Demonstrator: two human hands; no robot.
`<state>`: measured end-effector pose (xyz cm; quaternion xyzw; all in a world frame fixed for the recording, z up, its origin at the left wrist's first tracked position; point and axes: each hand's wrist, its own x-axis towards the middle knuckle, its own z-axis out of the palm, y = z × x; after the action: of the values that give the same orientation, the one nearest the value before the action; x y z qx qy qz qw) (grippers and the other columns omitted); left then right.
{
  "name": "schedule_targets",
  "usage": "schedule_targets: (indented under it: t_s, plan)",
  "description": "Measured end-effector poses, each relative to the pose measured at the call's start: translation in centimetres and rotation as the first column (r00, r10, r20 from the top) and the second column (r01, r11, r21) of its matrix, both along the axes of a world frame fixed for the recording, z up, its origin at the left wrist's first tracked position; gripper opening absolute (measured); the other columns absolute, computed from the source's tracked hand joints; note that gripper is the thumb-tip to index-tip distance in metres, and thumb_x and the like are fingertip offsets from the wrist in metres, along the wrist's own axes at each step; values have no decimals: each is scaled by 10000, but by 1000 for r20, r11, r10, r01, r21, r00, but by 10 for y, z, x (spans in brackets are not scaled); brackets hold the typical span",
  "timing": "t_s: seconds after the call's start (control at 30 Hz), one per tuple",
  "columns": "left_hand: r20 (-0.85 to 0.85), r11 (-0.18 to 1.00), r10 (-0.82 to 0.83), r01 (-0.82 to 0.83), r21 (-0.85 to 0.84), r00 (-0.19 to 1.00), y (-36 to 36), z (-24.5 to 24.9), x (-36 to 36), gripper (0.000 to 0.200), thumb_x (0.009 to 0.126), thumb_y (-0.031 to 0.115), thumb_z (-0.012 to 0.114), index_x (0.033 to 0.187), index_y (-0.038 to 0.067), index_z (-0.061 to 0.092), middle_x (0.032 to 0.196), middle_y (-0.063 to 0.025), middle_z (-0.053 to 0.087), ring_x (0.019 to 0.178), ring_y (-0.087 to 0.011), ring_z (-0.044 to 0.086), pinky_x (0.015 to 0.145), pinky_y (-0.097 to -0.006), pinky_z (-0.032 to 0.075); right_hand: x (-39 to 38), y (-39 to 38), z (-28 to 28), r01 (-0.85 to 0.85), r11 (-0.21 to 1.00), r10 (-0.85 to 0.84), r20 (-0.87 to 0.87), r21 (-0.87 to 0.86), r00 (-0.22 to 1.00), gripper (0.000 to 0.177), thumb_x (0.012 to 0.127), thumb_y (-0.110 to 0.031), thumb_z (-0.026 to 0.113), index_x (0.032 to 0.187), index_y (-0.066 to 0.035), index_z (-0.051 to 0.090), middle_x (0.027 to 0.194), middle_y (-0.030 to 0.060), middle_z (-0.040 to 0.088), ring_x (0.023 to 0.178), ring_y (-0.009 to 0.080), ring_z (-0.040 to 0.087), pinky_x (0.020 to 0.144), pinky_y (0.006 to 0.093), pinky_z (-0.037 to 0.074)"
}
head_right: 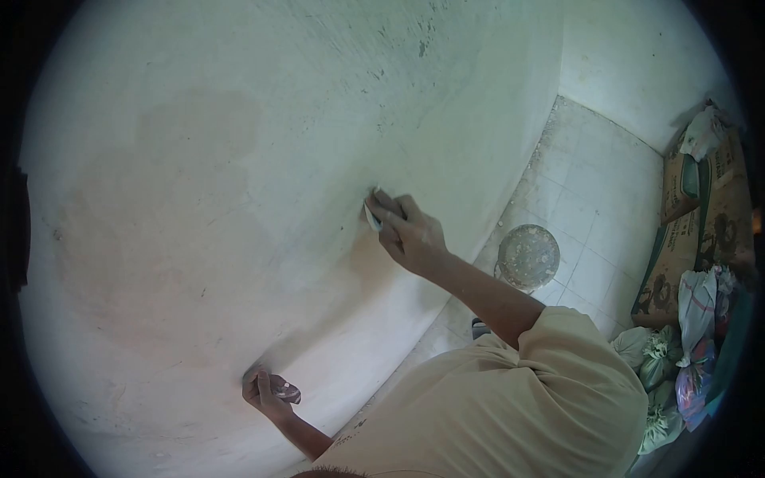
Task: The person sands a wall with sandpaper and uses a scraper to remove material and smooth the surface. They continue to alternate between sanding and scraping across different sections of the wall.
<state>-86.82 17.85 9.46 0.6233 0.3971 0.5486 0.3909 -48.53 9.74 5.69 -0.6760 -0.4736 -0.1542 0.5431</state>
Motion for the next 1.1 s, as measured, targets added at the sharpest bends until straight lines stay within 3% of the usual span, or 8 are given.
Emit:
schedule_targets:
  t_s: [0.27,0.37,0.57,0.63,0.77,0.83,0.93,1.1]
  plan:
    - [-42,999,39,-40,-11,998,-1,2,2,47,882,51,613,870,7,626,549,-44,542,423,-116,504,410,-218,363,-3,-23,-73,-147,978,128,-131,-145,983,423,787,-36,628,1207,-80,620,990,125,560,822,284,612,675,357,539]
    - [-49,999,37,-38,-6,998,-1,1,2,50,879,53,616,861,8,627,546,-44,541,421,-116,501,415,-223,373,28,-19,-48,85,985,-15,-417,151,909,149,876,-76,610,1000,7,608,891,117,506,749,228,537,661,320,430]
    - [26,999,33,-32,-18,999,1,-4,0,66,878,62,624,843,7,629,554,-42,546,418,-117,493,423,-229,383,53,7,5,127,961,21,-526,245,850,113,888,-31,559,982,24,585,845,104,464,765,194,505,663,300,407]
    - [66,999,35,-35,-9,997,3,-7,-1,72,879,69,626,846,6,631,538,-41,536,416,-118,486,425,-234,388,30,14,6,132,963,-11,-459,233,888,175,870,-67,575,1027,0,610,892,140,529,783,271,573,692,364,467]
    - [42,998,58,-57,-11,997,1,-5,1,74,879,70,625,847,5,634,528,-40,534,414,-116,481,430,-241,397,-34,20,-4,0,966,92,-343,258,935,320,821,-71,622,1138,-32,625,1077,167,600,896,340,618,684,382,544]
    - [54,997,65,-64,-35,996,0,-5,1,74,876,63,621,842,0,638,530,-38,540,411,-111,474,435,-242,408,-56,18,-26,-175,970,199,-137,171,970,401,825,-87,625,1224,-60,597,1140,171,594,893,330,635,646,367,565]
    - [67,997,77,-77,-3,995,-3,-2,8,77,871,57,620,827,-3,639,521,-37,541,412,-102,468,443,-240,415,-79,-8,-5,-337,941,326,-173,-38,930,389,844,-150,668,1216,-60,603,1045,117,576,779,281,641,637,357,554]
    - [47,995,95,-95,0,994,0,-5,5,83,867,56,622,846,-19,653,603,-46,574,429,-88,453,441,-230,414,-76,-33,-9,-527,849,489,-329,-30,808,411,858,-168,662,1253,-82,588,964,100,548,773,268,616,692,358,519]
